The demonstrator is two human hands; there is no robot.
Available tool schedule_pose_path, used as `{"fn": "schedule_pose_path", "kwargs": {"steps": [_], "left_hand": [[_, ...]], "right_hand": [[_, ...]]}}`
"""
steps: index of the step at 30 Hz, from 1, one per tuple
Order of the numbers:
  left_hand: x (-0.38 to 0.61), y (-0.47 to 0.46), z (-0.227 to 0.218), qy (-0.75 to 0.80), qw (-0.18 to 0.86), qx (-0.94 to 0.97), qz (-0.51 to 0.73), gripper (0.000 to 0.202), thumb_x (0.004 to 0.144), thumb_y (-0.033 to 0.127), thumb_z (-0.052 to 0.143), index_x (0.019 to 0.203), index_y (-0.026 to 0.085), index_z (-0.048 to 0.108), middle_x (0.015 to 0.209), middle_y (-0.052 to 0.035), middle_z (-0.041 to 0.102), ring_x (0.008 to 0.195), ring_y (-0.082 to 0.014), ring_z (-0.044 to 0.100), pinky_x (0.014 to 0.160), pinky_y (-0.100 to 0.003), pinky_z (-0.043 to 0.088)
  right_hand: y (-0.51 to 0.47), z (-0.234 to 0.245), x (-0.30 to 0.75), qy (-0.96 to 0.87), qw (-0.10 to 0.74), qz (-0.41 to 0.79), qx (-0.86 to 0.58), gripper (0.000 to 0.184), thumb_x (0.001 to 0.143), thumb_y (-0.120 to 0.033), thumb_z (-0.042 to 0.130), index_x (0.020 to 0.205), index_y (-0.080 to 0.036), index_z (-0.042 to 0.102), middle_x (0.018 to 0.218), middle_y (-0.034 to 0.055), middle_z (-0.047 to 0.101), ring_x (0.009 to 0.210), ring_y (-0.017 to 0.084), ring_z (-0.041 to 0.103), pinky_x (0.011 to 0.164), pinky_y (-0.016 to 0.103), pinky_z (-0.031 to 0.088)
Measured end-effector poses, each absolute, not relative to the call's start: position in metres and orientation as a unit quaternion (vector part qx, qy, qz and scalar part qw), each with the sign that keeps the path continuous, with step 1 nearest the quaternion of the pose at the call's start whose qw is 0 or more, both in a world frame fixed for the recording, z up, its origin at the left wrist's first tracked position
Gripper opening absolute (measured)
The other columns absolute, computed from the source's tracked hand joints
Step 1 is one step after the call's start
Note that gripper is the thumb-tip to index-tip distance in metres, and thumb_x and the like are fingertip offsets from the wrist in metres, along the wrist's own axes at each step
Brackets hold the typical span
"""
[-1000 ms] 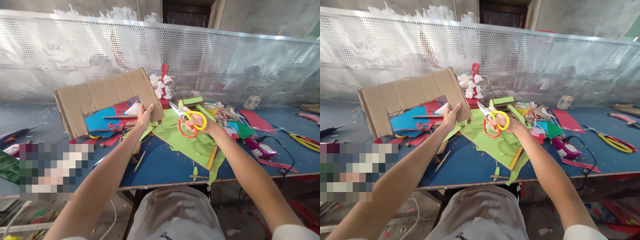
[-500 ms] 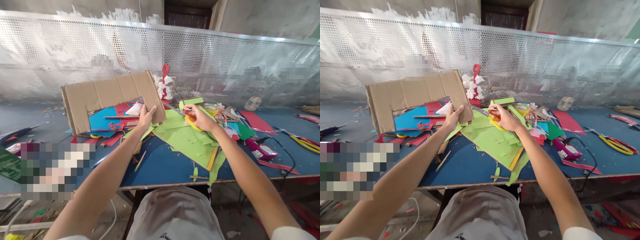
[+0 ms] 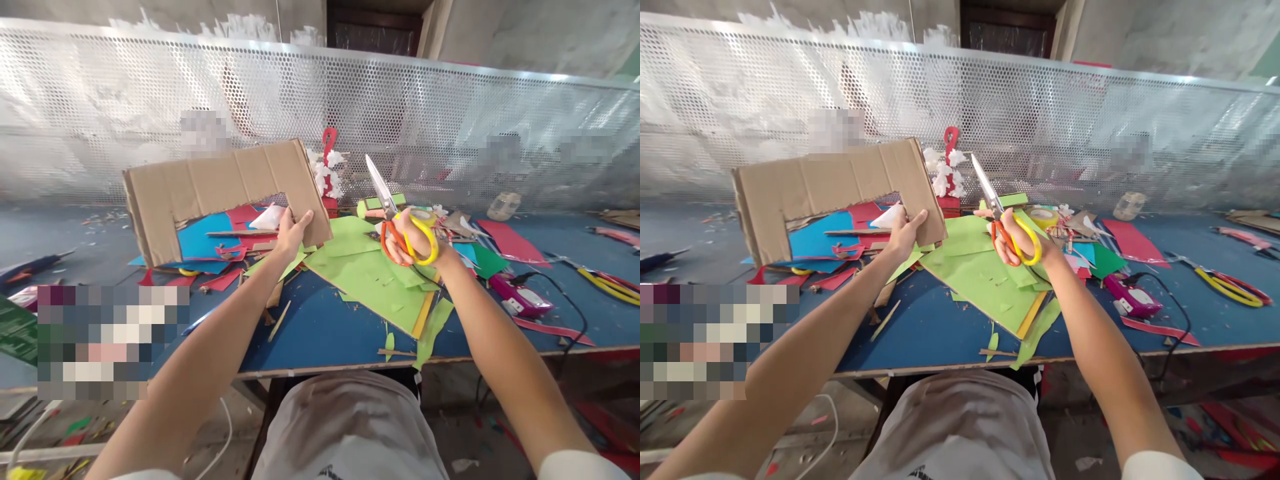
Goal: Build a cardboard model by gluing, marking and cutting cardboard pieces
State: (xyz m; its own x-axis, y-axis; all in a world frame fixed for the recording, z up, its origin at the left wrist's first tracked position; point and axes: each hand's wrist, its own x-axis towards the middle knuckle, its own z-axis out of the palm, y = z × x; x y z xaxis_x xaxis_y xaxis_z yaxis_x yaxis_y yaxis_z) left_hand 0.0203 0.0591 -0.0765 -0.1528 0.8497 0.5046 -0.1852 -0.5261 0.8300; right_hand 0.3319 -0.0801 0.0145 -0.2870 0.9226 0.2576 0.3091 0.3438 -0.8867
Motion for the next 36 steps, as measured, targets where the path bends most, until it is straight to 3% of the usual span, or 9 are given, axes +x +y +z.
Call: {"fn": "schedule_pose_path", "kwargs": {"steps": [5,10,13,16,21,28,36], "left_hand": [[0.02,0.064,-0.081,0.311,0.363,0.554,0.681,0.062,0.084,0.06,0.091,0.13,0.027,0.066,0.138,-0.0113,0.08,0.128,-0.032,0.076,0.112,-0.049,0.064],[0.019,0.066,-0.082,0.308,0.363,0.553,0.684,0.066,0.081,0.061,0.093,0.129,0.026,0.067,0.134,-0.0117,0.081,0.124,-0.0324,0.078,0.112,-0.051,0.064],[0.02,0.064,-0.08,0.308,0.365,0.546,0.688,0.067,0.079,0.062,0.094,0.127,0.025,0.067,0.134,-0.0129,0.081,0.122,-0.0325,0.079,0.111,-0.051,0.065],[0.022,0.062,-0.078,0.304,0.365,0.54,0.695,0.066,0.08,0.061,0.093,0.127,0.025,0.066,0.136,-0.0131,0.081,0.124,-0.0319,0.078,0.112,-0.05,0.064],[0.026,0.061,-0.071,0.305,0.342,0.52,0.721,0.06,0.084,0.064,0.09,0.124,0.026,0.066,0.135,-0.0115,0.081,0.129,-0.0308,0.076,0.114,-0.046,0.063],[0.028,0.066,-0.062,0.313,0.326,0.501,0.738,0.064,0.081,0.07,0.091,0.122,0.027,0.067,0.134,-0.0119,0.081,0.127,-0.0319,0.077,0.111,-0.047,0.065],[0.032,0.065,-0.048,0.284,0.313,0.531,0.735,0.065,0.084,0.067,0.091,0.127,0.025,0.066,0.136,-0.0133,0.081,0.126,-0.0318,0.079,0.111,-0.047,0.066]], "right_hand": [[-0.075,0.017,0.34,-0.762,0.375,0.43,-0.307,0.076,0.107,-0.089,0.048,0.098,-0.018,0.072,0.056,0.0,0.057,0.052,0.014,0.058,0.045,0.026,0.044],[-0.064,0.013,0.336,-0.768,0.374,0.446,-0.267,0.064,0.103,-0.084,0.062,0.103,-0.021,0.071,0.059,-0.0033,0.054,0.055,0.014,0.056,0.045,0.024,0.037],[-0.058,0.007,0.327,-0.743,0.413,0.455,-0.265,0.063,0.102,-0.085,0.064,0.109,-0.022,0.067,0.065,-0.0033,0.055,0.059,0.014,0.057,0.05,0.024,0.041],[-0.057,-0.002,0.317,-0.72,0.408,0.48,-0.29,0.064,0.104,-0.086,0.061,0.11,-0.022,0.063,0.069,-0.0038,0.056,0.059,0.012,0.055,0.054,0.023,0.048],[-0.063,-0.016,0.298,-0.71,0.302,0.481,-0.417,0.065,0.104,-0.089,0.056,0.106,-0.025,0.056,0.063,-0.007,0.048,0.045,0.012,0.047,0.042,0.023,0.046],[-0.075,-0.014,0.283,-0.762,0.231,0.365,-0.482,0.063,0.104,-0.087,0.059,0.106,-0.025,0.048,0.069,-0.007,0.052,0.047,0.014,0.06,0.04,0.022,0.046],[-0.073,-0.022,0.278,-0.773,0.247,0.338,-0.476,0.064,0.105,-0.089,0.053,0.102,-0.026,0.044,0.07,-0.0066,0.051,0.045,0.014,0.061,0.039,0.023,0.043]]}}
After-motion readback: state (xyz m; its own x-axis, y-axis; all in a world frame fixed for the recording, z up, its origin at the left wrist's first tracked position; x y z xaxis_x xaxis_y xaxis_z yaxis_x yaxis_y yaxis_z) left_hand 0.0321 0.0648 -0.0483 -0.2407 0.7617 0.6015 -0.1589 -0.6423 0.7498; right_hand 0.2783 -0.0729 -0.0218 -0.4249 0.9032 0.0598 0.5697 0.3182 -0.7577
